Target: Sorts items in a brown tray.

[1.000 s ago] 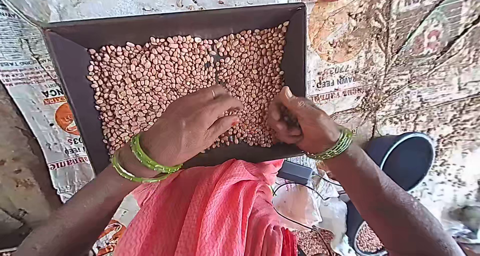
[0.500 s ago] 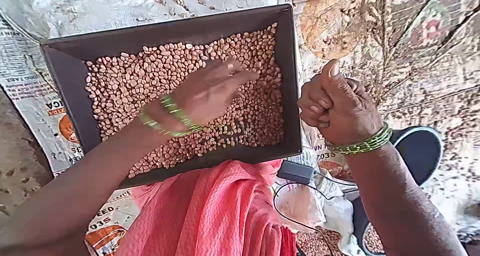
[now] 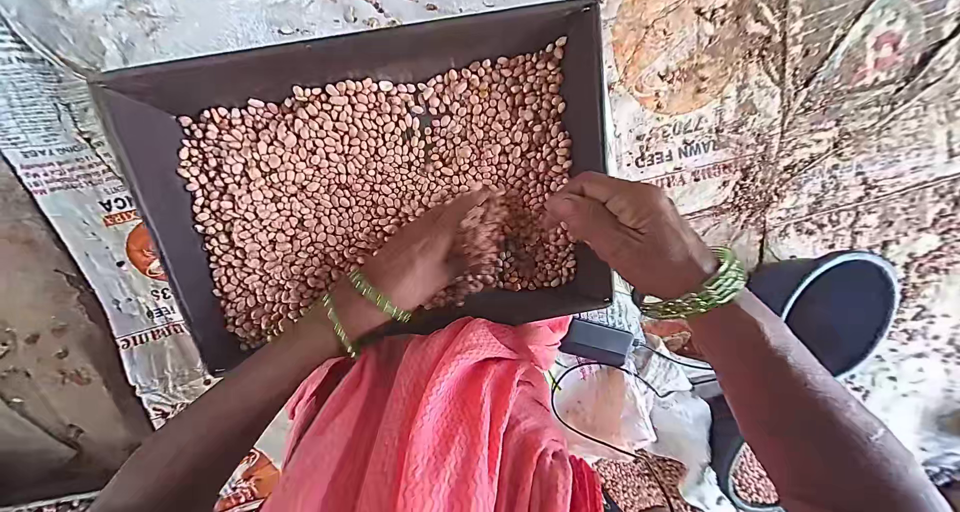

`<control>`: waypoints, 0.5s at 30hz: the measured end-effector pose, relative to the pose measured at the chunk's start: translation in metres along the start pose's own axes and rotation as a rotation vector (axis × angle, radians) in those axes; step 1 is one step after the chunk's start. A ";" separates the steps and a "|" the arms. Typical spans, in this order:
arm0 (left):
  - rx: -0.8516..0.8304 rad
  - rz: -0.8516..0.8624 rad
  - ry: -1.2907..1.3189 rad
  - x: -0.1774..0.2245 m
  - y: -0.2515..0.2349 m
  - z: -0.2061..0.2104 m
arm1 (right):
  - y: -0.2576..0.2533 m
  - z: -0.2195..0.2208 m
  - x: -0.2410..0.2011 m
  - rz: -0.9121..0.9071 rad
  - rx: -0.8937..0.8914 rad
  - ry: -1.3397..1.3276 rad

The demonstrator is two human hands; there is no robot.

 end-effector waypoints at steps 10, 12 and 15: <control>0.235 -0.092 -0.276 -0.052 0.053 -0.127 | -0.011 0.023 0.001 -0.040 -0.106 -0.045; 0.120 -0.213 -0.394 -0.071 0.067 -0.111 | -0.015 0.039 -0.005 -0.066 -0.155 -0.021; -0.005 -0.254 -0.477 -0.069 0.045 -0.077 | -0.018 0.059 -0.012 -0.089 -0.207 0.014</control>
Point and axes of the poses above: each hand's wrist, its own y-axis away from the middle knuckle, its own z-axis out of the palm, x = y × z, the point moved 4 cm from there along -y, towards the middle knuckle, and after that the axes turned 11 degrees about x, right-handed, at the moved point
